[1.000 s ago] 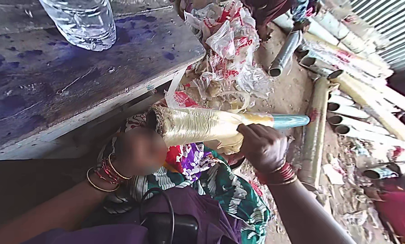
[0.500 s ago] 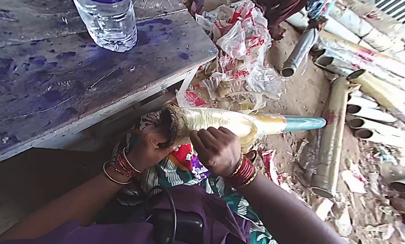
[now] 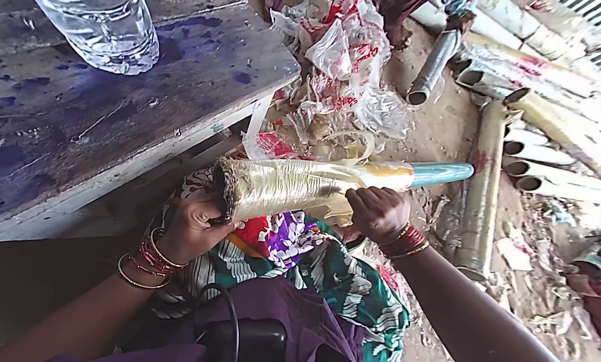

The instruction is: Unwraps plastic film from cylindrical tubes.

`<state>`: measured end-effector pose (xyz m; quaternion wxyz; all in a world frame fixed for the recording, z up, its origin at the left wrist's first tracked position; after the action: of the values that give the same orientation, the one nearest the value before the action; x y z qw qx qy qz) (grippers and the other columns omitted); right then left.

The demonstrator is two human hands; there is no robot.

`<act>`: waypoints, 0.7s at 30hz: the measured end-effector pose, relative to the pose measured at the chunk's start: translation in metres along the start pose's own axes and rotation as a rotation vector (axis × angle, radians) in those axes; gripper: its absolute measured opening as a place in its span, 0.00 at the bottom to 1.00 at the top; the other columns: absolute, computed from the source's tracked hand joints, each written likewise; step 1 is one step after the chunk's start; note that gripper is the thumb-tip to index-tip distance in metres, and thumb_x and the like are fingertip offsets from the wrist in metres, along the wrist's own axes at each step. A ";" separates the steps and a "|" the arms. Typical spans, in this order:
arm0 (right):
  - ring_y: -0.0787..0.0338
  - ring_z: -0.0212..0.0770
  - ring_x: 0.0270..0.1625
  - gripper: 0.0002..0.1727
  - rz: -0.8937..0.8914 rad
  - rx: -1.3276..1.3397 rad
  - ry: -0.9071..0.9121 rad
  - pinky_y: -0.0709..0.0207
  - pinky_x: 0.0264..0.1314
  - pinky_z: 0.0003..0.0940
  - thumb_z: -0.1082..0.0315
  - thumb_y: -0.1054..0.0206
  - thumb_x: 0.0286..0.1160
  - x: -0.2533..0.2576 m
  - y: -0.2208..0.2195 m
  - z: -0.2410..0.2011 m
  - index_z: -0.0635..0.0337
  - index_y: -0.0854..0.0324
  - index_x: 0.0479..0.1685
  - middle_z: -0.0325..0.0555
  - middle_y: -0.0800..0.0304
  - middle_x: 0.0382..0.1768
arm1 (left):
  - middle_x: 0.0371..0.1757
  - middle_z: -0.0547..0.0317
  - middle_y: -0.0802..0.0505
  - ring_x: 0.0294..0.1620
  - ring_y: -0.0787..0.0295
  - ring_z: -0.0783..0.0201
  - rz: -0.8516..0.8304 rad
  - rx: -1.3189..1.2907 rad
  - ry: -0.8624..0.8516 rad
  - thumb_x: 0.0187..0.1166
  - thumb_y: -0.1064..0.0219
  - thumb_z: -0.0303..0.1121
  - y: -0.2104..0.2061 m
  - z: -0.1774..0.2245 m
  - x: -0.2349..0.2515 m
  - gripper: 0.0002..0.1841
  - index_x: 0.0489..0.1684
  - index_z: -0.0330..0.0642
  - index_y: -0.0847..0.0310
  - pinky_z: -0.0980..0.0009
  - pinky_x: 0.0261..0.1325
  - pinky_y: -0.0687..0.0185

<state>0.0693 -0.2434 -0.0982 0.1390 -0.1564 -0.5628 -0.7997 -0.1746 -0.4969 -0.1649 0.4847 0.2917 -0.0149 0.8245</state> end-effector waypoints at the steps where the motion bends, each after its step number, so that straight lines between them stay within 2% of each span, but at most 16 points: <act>1: 0.15 0.55 0.20 0.10 -0.024 -0.025 -0.015 0.32 0.17 0.46 0.79 0.45 0.73 -0.009 -0.001 0.009 0.69 0.19 0.28 0.55 0.18 0.18 | 0.39 0.62 0.04 0.49 0.09 0.80 -0.001 0.001 0.004 0.64 0.24 0.28 0.000 0.000 0.000 0.04 0.27 0.36 0.10 0.81 0.58 0.14; 4: 0.14 0.58 0.21 0.09 -0.108 -0.082 -0.038 0.30 0.18 0.49 0.79 0.43 0.70 -0.028 0.002 0.031 0.71 0.19 0.28 0.57 0.18 0.19 | 0.37 0.63 0.05 0.48 0.09 0.80 0.005 0.004 0.014 0.63 0.24 0.29 -0.001 -0.001 0.000 0.05 0.25 0.36 0.10 0.81 0.56 0.14; 7: 0.13 0.58 0.23 0.09 -0.140 -0.148 -0.122 0.30 0.19 0.49 0.79 0.42 0.69 -0.018 0.015 0.023 0.70 0.20 0.25 0.57 0.17 0.19 | 0.37 0.62 0.05 0.47 0.09 0.80 0.007 0.017 -0.026 0.65 0.25 0.29 -0.001 -0.001 0.000 0.05 0.26 0.35 0.10 0.82 0.55 0.14; 10: 0.12 0.58 0.23 0.10 -0.059 -0.114 -0.194 0.29 0.19 0.49 0.79 0.42 0.69 0.014 0.038 -0.009 0.69 0.16 0.27 0.57 0.14 0.21 | 0.38 0.60 0.05 0.47 0.10 0.81 0.020 0.026 -0.054 0.64 0.25 0.28 -0.003 0.000 0.003 0.05 0.26 0.34 0.10 0.83 0.56 0.15; 12: 0.13 0.54 0.22 0.11 0.024 0.017 -0.139 0.31 0.19 0.46 0.76 0.42 0.71 0.044 0.046 -0.049 0.67 0.14 0.28 0.54 0.13 0.21 | 0.38 0.58 0.05 0.47 0.10 0.80 0.018 0.035 -0.057 0.63 0.25 0.28 -0.002 0.001 0.003 0.05 0.26 0.34 0.10 0.83 0.57 0.16; 14: 0.19 0.49 0.19 0.12 0.091 0.137 -0.045 0.36 0.17 0.41 0.75 0.41 0.76 0.072 0.046 -0.088 0.65 0.14 0.27 0.49 0.17 0.19 | 0.38 0.58 0.05 0.47 0.10 0.80 0.007 0.052 -0.046 0.62 0.25 0.28 -0.002 0.002 0.003 0.05 0.27 0.34 0.09 0.83 0.56 0.17; 16: 0.21 0.45 0.18 0.12 0.151 0.200 0.028 0.41 0.17 0.37 0.77 0.41 0.74 0.095 0.039 -0.117 0.64 0.13 0.25 0.46 0.19 0.17 | 0.38 0.58 0.05 0.46 0.11 0.81 -0.002 0.072 -0.042 0.61 0.26 0.27 -0.001 0.005 0.003 0.05 0.28 0.34 0.08 0.85 0.56 0.18; 21: 0.24 0.44 0.18 0.13 0.203 0.203 0.066 0.43 0.17 0.35 0.76 0.41 0.73 0.109 0.023 -0.134 0.64 0.12 0.26 0.45 0.22 0.16 | 0.38 0.58 0.06 0.44 0.12 0.83 -0.013 0.049 -0.027 0.58 0.28 0.24 0.000 0.006 0.004 0.06 0.29 0.31 0.09 0.87 0.53 0.18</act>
<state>-0.0333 -0.3826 -0.0767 0.2529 -0.1713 -0.6173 -0.7251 -0.1727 -0.4956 -0.1577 0.4827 0.3148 0.0004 0.8172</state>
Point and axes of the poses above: each hand's wrist, its own x-axis towards the middle knuckle, its own y-axis out of the back of the hand, z = x × y, the point moved 2 cm from there along x, towards the middle knuckle
